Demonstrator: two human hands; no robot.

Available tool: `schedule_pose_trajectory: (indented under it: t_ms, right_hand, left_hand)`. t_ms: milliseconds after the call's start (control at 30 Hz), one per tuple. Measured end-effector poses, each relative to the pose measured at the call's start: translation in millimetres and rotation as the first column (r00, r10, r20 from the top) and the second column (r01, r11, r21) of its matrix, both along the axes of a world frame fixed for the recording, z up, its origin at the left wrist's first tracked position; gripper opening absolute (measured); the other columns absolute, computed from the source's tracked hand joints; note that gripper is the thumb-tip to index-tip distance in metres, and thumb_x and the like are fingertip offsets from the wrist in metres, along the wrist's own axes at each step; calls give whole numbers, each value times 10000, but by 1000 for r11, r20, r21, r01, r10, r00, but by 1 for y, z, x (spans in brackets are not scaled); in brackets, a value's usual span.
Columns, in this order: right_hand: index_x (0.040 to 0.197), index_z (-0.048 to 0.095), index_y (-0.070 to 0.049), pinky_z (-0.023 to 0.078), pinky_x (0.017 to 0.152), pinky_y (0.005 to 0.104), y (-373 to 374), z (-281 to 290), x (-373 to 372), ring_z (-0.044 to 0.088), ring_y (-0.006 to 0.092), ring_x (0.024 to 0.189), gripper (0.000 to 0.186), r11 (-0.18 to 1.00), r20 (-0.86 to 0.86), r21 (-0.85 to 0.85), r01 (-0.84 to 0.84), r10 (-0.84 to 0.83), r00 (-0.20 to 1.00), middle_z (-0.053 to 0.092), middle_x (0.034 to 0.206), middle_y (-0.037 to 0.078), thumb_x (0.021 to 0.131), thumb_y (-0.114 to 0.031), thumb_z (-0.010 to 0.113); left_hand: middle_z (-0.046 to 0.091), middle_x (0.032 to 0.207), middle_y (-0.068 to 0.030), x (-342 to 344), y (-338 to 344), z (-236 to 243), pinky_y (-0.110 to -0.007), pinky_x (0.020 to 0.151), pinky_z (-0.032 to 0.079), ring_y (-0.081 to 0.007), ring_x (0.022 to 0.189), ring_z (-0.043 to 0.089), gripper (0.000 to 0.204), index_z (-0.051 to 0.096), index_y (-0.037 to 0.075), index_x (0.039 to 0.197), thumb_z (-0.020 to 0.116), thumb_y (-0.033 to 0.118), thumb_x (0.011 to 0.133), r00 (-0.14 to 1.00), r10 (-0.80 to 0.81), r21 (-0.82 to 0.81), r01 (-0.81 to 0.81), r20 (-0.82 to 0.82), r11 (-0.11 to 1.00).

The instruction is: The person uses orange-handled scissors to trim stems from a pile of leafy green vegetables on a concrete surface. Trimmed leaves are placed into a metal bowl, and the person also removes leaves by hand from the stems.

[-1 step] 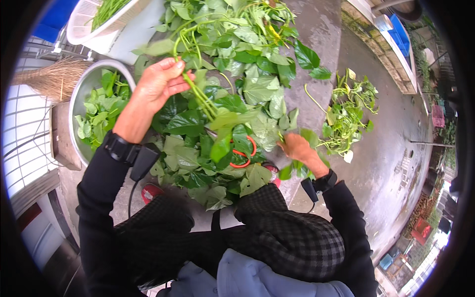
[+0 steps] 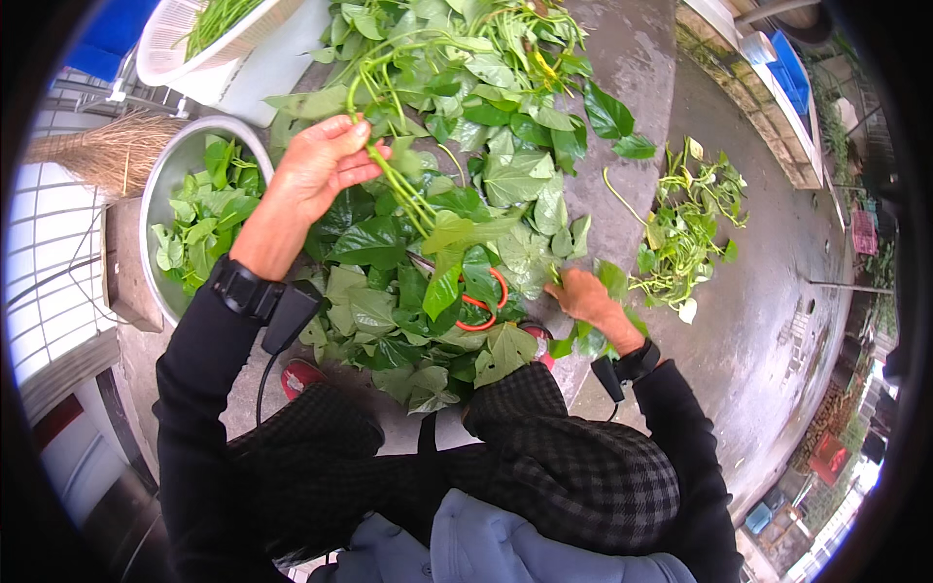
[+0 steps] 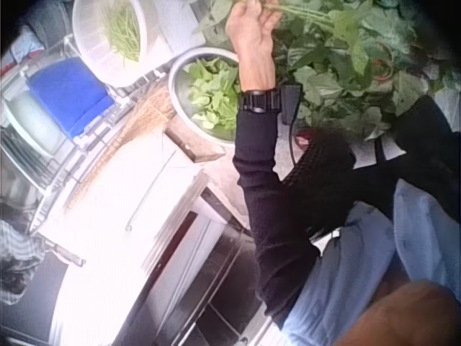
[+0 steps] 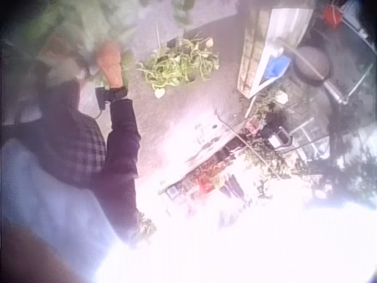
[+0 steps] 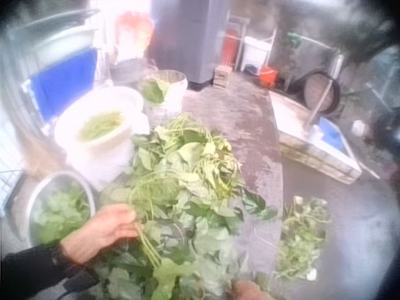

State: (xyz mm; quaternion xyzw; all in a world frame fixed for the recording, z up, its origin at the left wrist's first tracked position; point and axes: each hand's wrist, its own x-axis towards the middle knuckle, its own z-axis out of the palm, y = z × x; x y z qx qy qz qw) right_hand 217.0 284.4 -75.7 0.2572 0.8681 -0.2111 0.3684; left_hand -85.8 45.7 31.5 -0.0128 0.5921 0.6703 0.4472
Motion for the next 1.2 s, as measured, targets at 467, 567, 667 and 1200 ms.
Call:
schedule_pose_trajectory:
  t_ms: [467,567,667,1200]
  right_hand:
    - [969,640,12,484,686,276,-22,90,-130,605,124,764,241,607,-467,-791,-74,-521,715,671,854,45,895,-211,583]
    - [988,633,-4,485,715,248,-41,104,-156,606,100,781,223,348,-195,-938,-13,-494,848,667,870,30,909,-204,573]
    - [1000,631,-25,483,724,229,-55,109,-169,603,84,781,211,255,-38,-964,80,-426,904,660,862,27,915,-208,566]
    - [891,575,10,448,632,398,-75,120,-165,562,290,635,263,776,-630,-576,-256,-221,745,565,682,177,924,-220,450]
  left_hand:
    - [606,855,-57,13,8,1,-335,706,560,-244,825,665,161,550,49,952,637,147,859,998,56,-26,-56,-19,998]
    - [609,858,-38,17,7,5,-312,699,563,-222,838,665,152,555,63,948,640,152,859,997,60,10,-60,-38,998]
    - [609,860,-39,16,4,9,-312,711,562,-223,829,665,149,556,60,949,637,149,861,994,79,36,-76,-71,996]
    - [606,886,-60,24,0,10,-336,711,567,-228,833,662,142,537,35,1022,565,99,898,940,115,140,-73,-321,987]
